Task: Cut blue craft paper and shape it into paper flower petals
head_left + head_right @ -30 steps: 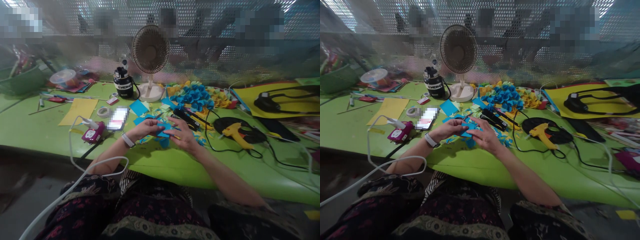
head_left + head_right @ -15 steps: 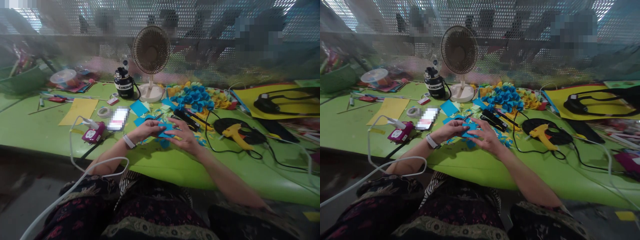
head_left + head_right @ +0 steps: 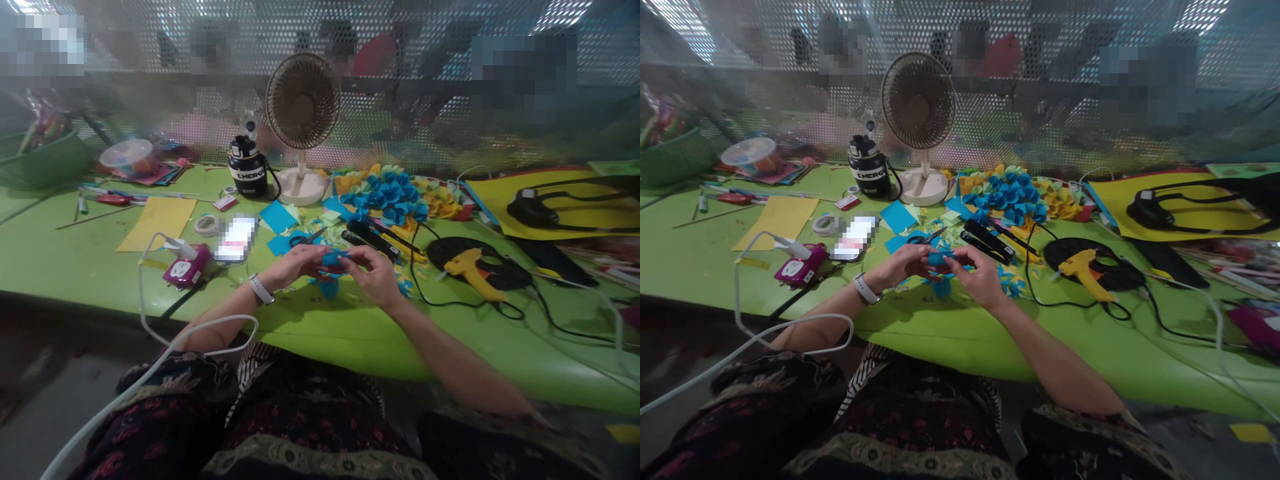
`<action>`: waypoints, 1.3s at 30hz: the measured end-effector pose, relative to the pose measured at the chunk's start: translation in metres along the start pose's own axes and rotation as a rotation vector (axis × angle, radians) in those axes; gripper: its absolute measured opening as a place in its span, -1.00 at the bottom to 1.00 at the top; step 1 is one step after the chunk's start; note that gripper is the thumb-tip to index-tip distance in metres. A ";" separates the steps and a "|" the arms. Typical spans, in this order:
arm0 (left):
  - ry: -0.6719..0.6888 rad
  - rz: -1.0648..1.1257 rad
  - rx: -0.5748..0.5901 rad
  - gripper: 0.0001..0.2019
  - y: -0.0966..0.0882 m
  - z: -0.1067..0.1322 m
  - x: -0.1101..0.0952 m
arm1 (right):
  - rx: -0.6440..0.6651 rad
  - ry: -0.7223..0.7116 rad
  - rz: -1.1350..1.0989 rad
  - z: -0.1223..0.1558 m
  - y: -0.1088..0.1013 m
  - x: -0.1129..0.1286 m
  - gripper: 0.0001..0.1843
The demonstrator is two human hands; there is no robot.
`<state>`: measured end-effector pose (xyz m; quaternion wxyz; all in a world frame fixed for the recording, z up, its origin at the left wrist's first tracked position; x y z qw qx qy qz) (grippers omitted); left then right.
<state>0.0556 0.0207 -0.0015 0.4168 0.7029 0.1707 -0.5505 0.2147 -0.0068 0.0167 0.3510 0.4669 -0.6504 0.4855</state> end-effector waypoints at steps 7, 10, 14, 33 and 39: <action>0.035 -0.115 -0.013 -0.56 0.006 0.001 -0.002 | -0.017 0.021 -0.003 0.000 0.000 0.002 -0.64; 0.027 -0.126 -0.016 -0.54 0.005 0.001 -0.001 | -0.018 0.028 -0.010 0.001 0.001 0.001 -0.65; 0.033 -0.129 -0.014 -0.55 0.005 0.000 -0.001 | -0.018 0.024 -0.001 0.001 0.001 0.001 -0.64; -0.003 -0.111 -0.036 -0.53 0.008 0.001 -0.001 | -0.009 0.008 0.033 0.003 0.001 0.006 -0.62; 0.012 -0.125 -0.046 -0.51 0.007 0.000 -0.001 | 0.011 0.030 0.010 0.003 0.003 0.003 -0.60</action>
Point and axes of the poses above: each hand's wrist, its own z-axis away from the middle knuckle, its own y-axis out of the palm, x = y × z, the point moved 6 cm from there along -z, towards the middle knuckle, and after that the axes turned 9 degrees about y, right-handed, at the moved point
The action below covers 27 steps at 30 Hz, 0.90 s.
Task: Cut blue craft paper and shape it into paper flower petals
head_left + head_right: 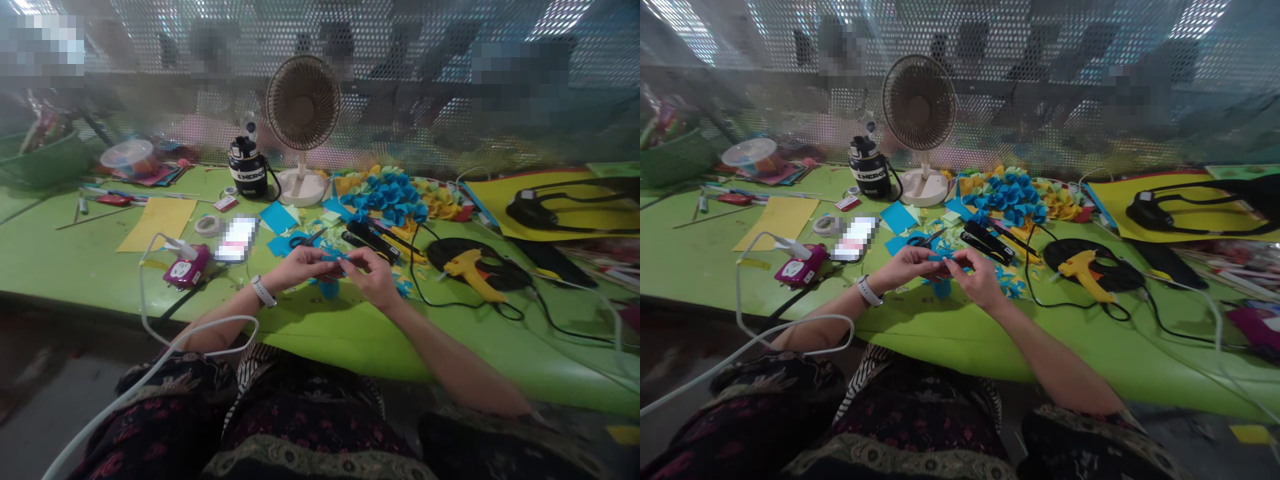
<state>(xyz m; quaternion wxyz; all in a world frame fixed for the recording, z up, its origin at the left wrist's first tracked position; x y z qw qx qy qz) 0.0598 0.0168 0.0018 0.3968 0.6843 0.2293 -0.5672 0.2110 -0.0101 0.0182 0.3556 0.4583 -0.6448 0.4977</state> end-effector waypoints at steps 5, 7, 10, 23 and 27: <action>0.028 -0.028 0.003 -0.51 -0.001 0.001 -0.002 | -0.007 0.079 -0.062 -0.005 -0.002 -0.006 -0.48; 0.019 -0.020 0.012 -0.52 0.000 0.001 -0.002 | 0.041 0.080 -0.010 -0.006 -0.001 -0.005 -0.49; -0.005 0.001 0.030 -0.51 0.000 0.001 0.001 | 0.123 0.046 0.084 -0.004 0.003 -0.002 -0.50; -0.107 -0.023 0.079 -0.55 -0.001 0.003 0.002 | 0.252 0.040 0.089 0.000 0.011 -0.004 -0.58; -0.092 -0.040 0.074 -0.54 -0.001 0.003 0.002 | 0.288 0.100 0.090 0.000 0.012 -0.005 -0.52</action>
Point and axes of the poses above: each hand's wrist, its own z-axis away from the middle knuckle, its own y-axis out of the palm, x = y × z, the point moved 6 cm from there along -z, towards the middle knuckle, and after that the axes turned 9 degrees about y, right-handed, at the moved point
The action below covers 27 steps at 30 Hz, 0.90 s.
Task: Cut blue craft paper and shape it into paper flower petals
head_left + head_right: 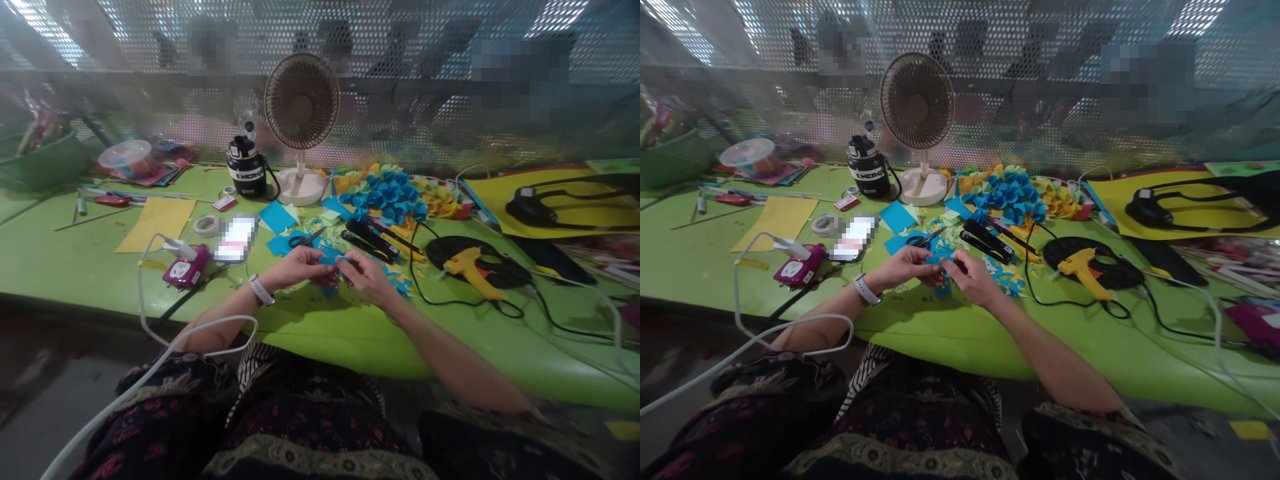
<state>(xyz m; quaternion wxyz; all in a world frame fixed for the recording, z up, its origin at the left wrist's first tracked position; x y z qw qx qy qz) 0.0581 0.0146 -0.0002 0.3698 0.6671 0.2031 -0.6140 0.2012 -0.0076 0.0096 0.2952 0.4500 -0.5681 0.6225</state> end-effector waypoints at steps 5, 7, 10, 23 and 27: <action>-0.022 0.002 -0.028 -0.53 0.000 -0.001 0.001 | 0.023 -0.019 0.061 0.000 0.001 0.004 -0.52; -0.030 0.006 -0.038 -0.54 -0.001 -0.001 0.001 | 0.029 -0.042 0.074 0.000 0.001 0.006 -0.54; -0.035 0.011 -0.040 -0.54 -0.002 -0.001 0.000 | 0.046 -0.046 0.086 -0.001 0.003 0.005 -0.57; -0.016 -0.052 -0.046 -0.60 -0.012 -0.002 -0.004 | 0.092 0.039 -0.072 -0.004 0.000 0.002 -0.50; 0.027 -0.053 -0.080 -0.57 -0.020 -0.001 -0.013 | 0.054 0.109 -0.203 -0.006 -0.005 0.002 -0.47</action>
Point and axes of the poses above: each hand's wrist, its own z-axis away from the middle knuckle, its own y-axis out of the palm, x = y × z, the point moved 6 cm from there along -z, towards the middle knuckle, and after that the axes turned 9 degrees about y, right-handed, at the moved point
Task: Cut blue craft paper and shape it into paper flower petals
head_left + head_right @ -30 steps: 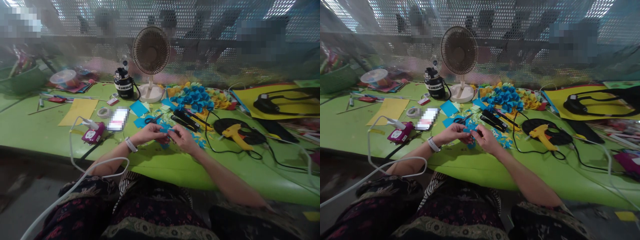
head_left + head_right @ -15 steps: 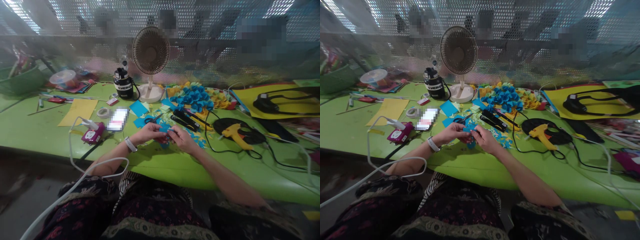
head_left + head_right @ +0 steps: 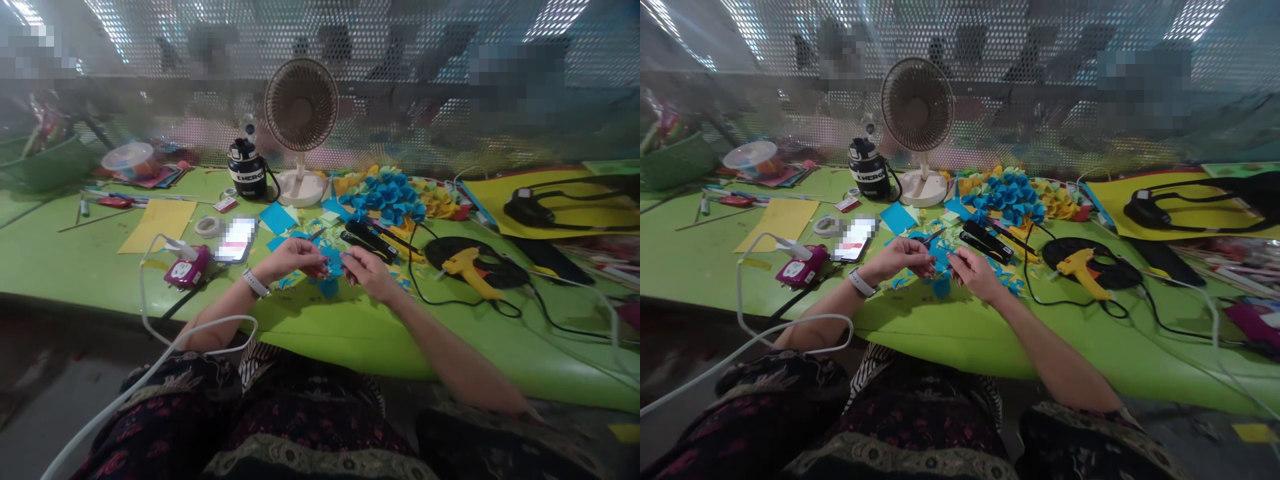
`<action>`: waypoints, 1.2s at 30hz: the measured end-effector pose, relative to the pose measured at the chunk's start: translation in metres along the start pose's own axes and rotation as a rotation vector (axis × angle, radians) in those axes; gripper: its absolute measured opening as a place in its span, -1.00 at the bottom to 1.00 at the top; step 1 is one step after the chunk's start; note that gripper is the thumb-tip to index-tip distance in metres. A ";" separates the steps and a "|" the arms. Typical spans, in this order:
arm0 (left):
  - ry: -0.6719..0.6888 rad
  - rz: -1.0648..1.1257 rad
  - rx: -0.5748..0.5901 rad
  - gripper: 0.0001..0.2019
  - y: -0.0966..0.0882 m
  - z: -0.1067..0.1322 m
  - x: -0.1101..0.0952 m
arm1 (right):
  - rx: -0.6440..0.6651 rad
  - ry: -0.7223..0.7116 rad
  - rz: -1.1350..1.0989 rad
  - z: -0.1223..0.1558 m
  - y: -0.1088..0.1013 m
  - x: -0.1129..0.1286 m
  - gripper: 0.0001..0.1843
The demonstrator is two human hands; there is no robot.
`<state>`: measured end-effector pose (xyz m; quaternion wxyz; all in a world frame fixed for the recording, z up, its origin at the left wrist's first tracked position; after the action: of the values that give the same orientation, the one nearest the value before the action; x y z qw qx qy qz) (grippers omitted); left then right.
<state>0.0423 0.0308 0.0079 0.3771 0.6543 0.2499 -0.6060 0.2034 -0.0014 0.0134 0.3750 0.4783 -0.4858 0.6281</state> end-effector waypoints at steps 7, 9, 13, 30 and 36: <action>0.107 0.049 -0.127 -0.52 -0.008 -0.001 -0.004 | 0.053 0.065 -0.145 0.001 0.001 0.000 -0.50; 0.142 0.083 -0.171 -0.49 -0.007 -0.002 -0.002 | 0.060 0.070 -0.170 0.000 0.002 -0.002 -0.52; 0.159 0.000 -0.148 -0.49 0.000 -0.003 0.004 | 0.069 0.082 -0.175 0.000 0.006 -0.006 -0.56; 0.222 0.048 -0.303 -0.54 -0.015 -0.006 0.001 | 0.046 0.017 -0.077 0.000 0.001 -0.006 -0.69; 0.109 0.082 -0.164 -0.59 -0.004 -0.007 0.009 | -0.169 -0.477 0.259 0.014 -0.007 0.018 -0.79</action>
<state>0.0446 0.0379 -0.0021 0.4396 0.6631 0.2919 -0.5309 0.2086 -0.0128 0.0332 0.2050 0.5136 -0.6682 0.4977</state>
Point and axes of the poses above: each hand's wrist, its own z-axis away from the middle knuckle, its own y-axis out of the palm, x = y × z, the point moved 6 cm from there along -z, towards the middle knuckle, and after that the axes turned 9 degrees about y, right-handed, at the moved point
